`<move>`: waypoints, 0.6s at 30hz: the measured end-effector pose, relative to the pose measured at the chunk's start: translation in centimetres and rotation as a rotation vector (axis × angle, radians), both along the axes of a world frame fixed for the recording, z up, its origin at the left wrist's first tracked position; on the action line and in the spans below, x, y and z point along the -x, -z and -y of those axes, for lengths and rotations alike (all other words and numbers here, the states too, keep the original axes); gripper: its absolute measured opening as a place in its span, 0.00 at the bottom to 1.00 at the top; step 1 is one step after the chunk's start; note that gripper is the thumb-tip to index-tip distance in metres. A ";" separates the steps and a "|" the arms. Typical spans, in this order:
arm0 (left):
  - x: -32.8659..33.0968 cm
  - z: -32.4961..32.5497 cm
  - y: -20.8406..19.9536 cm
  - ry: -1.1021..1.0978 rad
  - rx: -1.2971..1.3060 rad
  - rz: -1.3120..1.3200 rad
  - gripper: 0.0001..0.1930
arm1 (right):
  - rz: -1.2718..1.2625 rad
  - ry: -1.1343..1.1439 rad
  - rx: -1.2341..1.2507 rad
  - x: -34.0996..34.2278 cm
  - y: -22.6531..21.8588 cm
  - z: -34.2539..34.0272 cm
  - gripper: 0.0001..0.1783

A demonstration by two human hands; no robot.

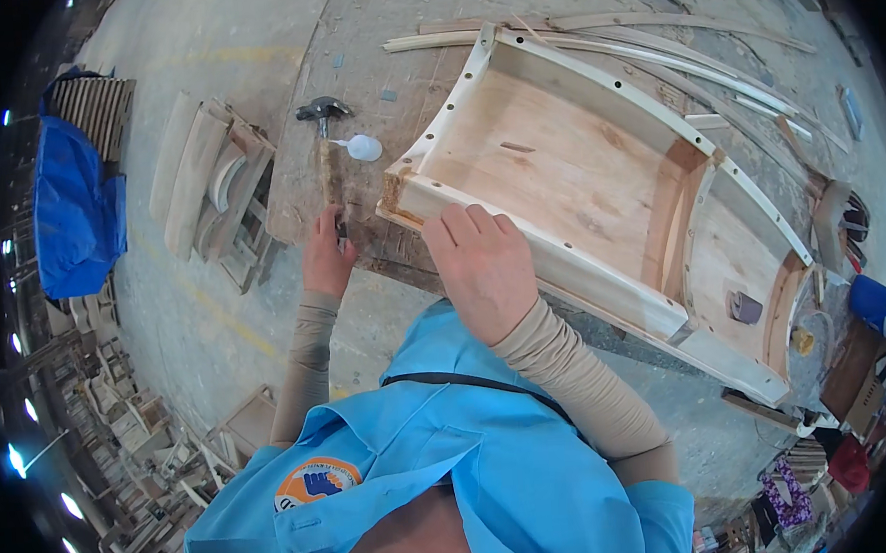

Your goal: The person assembles a wooden chair frame by applying glue to joints and inserting small wooden dowels. They use a utility knife to scrape excess glue and a hammer to tap the dowels into place. The person then lifts the assembled frame and places it on a workbench.

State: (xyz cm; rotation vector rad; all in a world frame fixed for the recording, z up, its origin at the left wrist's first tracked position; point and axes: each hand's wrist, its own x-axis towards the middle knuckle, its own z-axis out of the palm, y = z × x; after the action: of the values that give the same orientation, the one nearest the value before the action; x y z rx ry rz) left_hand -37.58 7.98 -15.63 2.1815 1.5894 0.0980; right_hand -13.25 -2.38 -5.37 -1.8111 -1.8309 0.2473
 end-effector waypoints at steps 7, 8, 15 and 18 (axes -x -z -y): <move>0.1 0.1 -0.4 0.059 0.012 -0.042 0.28 | -0.043 -0.023 0.003 -0.1 0.0 -0.5 0.06; 0.2 0.0 -0.4 0.060 0.025 -0.063 0.28 | -0.030 -0.025 0.014 0.0 0.1 -0.4 0.07; 0.3 -1.4 0.0 0.218 0.015 -0.005 0.33 | -0.029 0.061 0.011 0.4 -0.4 -0.2 0.06; 0.9 -2.2 -0.2 0.200 0.147 0.027 0.35 | -0.014 0.119 0.042 0.9 -0.8 0.1 0.06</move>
State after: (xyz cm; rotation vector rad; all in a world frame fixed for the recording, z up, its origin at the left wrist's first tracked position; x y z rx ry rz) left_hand -38.49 10.16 -15.43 2.1988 1.3122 -0.0483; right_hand -14.11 -2.49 -4.58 -1.9343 -1.7131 0.2541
